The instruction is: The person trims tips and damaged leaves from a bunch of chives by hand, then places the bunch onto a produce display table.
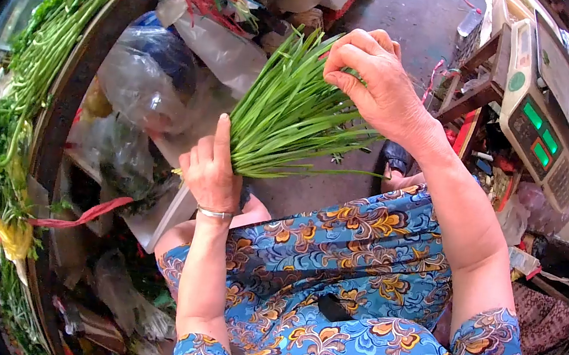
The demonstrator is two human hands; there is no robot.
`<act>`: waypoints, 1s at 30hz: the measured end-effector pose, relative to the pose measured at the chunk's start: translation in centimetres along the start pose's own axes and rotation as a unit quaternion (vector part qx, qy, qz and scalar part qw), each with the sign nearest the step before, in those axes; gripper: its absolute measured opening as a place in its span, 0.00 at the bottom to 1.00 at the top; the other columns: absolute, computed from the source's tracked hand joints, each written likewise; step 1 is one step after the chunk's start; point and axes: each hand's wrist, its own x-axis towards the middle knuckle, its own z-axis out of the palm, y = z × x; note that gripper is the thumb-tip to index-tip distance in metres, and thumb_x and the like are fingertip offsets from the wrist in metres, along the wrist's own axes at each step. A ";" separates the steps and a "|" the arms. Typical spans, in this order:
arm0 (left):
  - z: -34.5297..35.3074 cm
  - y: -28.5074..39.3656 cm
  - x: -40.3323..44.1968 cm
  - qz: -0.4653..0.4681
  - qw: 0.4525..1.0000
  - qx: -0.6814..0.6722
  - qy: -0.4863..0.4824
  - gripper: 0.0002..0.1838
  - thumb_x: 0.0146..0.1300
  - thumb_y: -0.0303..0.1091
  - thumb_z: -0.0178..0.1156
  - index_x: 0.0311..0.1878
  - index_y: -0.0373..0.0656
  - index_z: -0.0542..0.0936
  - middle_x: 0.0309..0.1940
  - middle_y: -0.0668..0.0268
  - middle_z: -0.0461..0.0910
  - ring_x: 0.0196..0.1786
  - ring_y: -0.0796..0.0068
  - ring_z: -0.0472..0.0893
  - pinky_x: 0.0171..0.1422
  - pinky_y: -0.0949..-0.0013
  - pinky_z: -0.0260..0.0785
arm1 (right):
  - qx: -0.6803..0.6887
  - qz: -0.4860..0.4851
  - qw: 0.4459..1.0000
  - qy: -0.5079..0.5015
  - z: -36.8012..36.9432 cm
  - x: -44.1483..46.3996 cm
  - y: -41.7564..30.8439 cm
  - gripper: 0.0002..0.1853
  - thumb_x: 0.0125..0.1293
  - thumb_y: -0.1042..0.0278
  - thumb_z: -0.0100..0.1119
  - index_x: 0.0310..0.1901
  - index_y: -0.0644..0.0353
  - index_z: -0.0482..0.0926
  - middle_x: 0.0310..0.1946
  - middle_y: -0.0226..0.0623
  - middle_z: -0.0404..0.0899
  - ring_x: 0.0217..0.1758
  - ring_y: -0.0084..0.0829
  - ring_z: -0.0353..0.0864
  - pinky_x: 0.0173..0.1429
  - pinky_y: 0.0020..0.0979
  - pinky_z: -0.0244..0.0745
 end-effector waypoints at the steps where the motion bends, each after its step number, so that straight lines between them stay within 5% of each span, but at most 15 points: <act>1: 0.0 0.0 0.0 0.003 1.000 -0.003 -0.001 0.33 0.54 0.30 0.59 0.68 0.49 0.72 0.32 0.68 0.74 0.34 0.65 0.75 0.41 0.61 0.62 | 0.012 0.006 1.000 0.005 0.1 0.1 -0.1 0.02 0.62 0.67 0.62 0.35 0.52 0.79 0.39 0.32 0.74 0.50 0.40 0.69 0.58 0.40 0.63; 10: 0.0 0.2 0.0 0.013 1.000 -0.004 0.005 0.34 0.52 0.27 0.58 0.67 0.49 0.72 0.33 0.67 0.75 0.33 0.65 0.75 0.42 0.61 0.62 | 0.176 0.105 0.975 0.089 0.1 0.4 0.8 0.04 0.65 0.68 0.60 0.38 0.57 0.78 0.38 0.36 0.78 0.50 0.39 0.74 0.58 0.37 0.65; 17: 0.1 0.8 -0.1 0.028 0.999 0.006 -0.015 0.33 0.53 0.28 0.57 0.67 0.51 0.73 0.33 0.67 0.75 0.33 0.65 0.75 0.41 0.61 0.62 | -0.035 0.020 0.994 0.105 0.4 0.2 -0.7 0.19 0.56 0.69 0.66 0.51 0.44 0.81 0.48 0.28 0.78 0.57 0.36 0.72 0.62 0.38 0.59; 24: -0.3 1.3 -0.2 0.046 0.997 0.032 -0.057 0.30 0.59 0.30 0.55 0.68 0.52 0.72 0.35 0.70 0.77 0.36 0.70 0.77 0.44 0.64 0.64 | -0.009 0.040 0.999 0.019 0.4 -0.1 -0.6 0.11 0.58 0.69 0.66 0.44 0.46 0.83 0.44 0.26 0.79 0.54 0.33 0.73 0.61 0.37 0.59; 30: 0.2 1.5 -0.2 0.049 0.998 0.007 -0.042 0.30 0.57 0.29 0.56 0.66 0.53 0.74 0.33 0.69 0.75 0.34 0.69 0.75 0.43 0.63 0.63 | 0.008 -0.040 0.998 -0.037 1.0 -0.6 -0.4 0.04 0.60 0.63 0.64 0.37 0.46 0.84 0.37 0.25 0.77 0.51 0.32 0.72 0.59 0.38 0.59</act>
